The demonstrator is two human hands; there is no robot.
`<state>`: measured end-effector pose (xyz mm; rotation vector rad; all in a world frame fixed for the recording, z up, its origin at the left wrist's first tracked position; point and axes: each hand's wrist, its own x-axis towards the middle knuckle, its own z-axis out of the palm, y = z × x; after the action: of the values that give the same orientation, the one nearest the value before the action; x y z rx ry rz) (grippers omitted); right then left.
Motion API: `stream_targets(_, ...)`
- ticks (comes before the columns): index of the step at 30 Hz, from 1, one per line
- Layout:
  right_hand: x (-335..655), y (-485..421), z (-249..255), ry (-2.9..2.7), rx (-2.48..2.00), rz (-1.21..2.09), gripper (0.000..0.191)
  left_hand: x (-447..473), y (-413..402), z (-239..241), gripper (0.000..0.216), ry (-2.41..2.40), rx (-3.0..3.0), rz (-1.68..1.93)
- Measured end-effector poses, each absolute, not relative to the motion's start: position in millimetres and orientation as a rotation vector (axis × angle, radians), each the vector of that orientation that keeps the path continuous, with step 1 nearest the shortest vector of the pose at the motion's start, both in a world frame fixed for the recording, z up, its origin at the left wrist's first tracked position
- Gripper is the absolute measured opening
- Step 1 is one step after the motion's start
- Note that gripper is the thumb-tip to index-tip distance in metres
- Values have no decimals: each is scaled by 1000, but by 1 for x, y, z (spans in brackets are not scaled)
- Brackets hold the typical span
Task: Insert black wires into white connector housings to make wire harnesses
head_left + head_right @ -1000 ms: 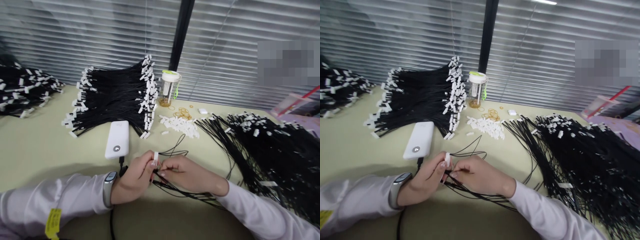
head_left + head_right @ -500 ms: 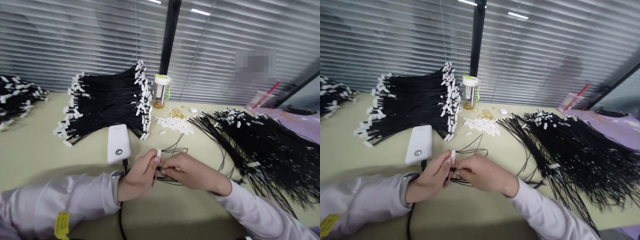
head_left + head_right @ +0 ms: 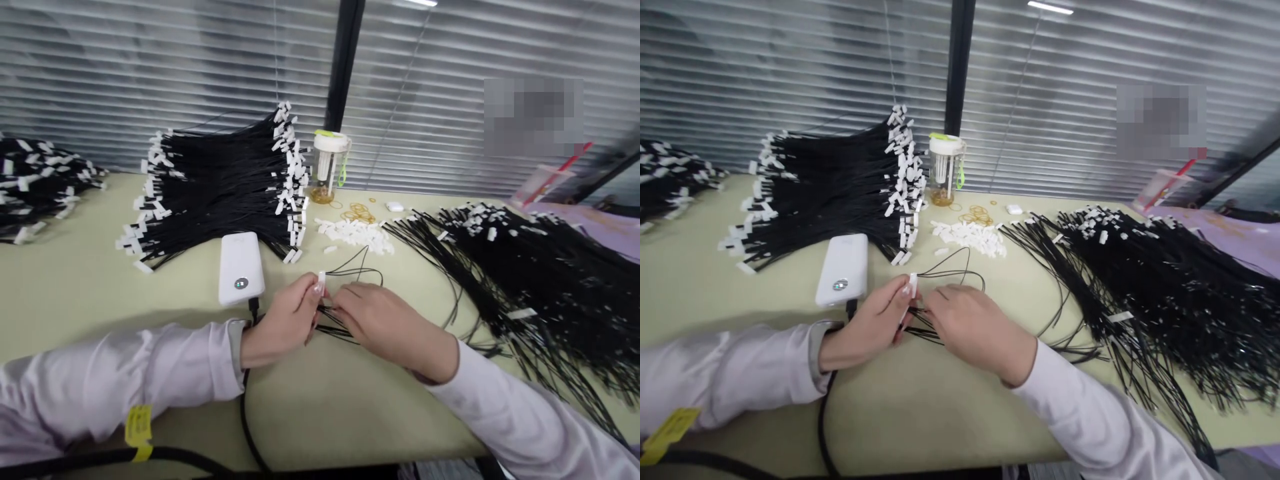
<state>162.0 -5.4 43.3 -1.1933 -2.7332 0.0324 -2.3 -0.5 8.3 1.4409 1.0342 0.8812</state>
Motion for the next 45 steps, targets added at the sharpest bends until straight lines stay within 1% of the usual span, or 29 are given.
stream_targets(2, 170, -4, 50, -2705, -1289, -234, 22, 0, 3, 6, 33, 1061, 1384, 885)
stream_targets(4, 183, 0, 60, -2554, -1461, -368, 24, 1, 6, 5, 34, 1074, 1309, 917)
stream_targets(7, 208, 8, 75, -2155, -1646, -417, 21, 1, 9, 4, 33, 1057, 1229, 959)
stream_targets(9, 222, 14, 81, -1895, -1609, -384, 16, 1, 9, 6, 33, 1043, 1217, 956)
stream_targets(11, 231, 19, 84, -1650, -1453, -233, 19, 1, 9, 8, 33, 1046, 1224, 924)
stream_targets(13, 233, 23, 85, -1426, -1204, 14, 26, 1, 8, 8, 33, 1064, 1226, 902)
stream_targets(15, 230, 25, 84, -1258, -932, 182, 21, 1, 8, 8, 33, 1076, 1223, 896)
stream_targets(17, 223, 22, 81, -1227, -821, 242, 20, 1, 8, 8, 34, 1086, 1218, 897)
stream_targets(18, 218, 19, 78, -1282, -838, 285, 23, 1, 8, 8, 35, 1090, 1218, 893)
stream_targets(21, 202, 8, 68, -1668, -1011, 566, 56, 2, 8, 7, 35, 1089, 1212, 895)
stream_targets(22, 197, 4, 65, -1810, -1073, 647, 61, 2, 8, 7, 34, 1081, 1212, 901)
stream_targets(23, 194, 1, 61, -1940, -1143, 698, 60, 2, 8, 7, 34, 1075, 1215, 908)
stream_targets(24, 191, 0, 58, -2044, -1220, 712, 53, 2, 8, 7, 34, 1075, 1219, 909)
stream_targets(27, 187, 1, 50, -2181, -1396, 659, 21, 1, 8, 7, 35, 1096, 1233, 875)
stream_targets(29, 187, 4, 46, -2163, -1380, 556, 12, 0, 8, 7, 35, 1107, 1230, 851)
stream_targets(32, 184, 7, 39, -2098, -1306, 384, 9, 0, 8, 7, 35, 1100, 1239, 844)
stream_targets(37, 178, 4, 31, -2056, -1226, 234, 7, 0, 8, 7, 34, 1086, 1266, 819)
stream_targets(45, 178, 3, 33, -2069, -1294, -4, 9, 0, 7, 9, 34, 1085, 1288, 783)
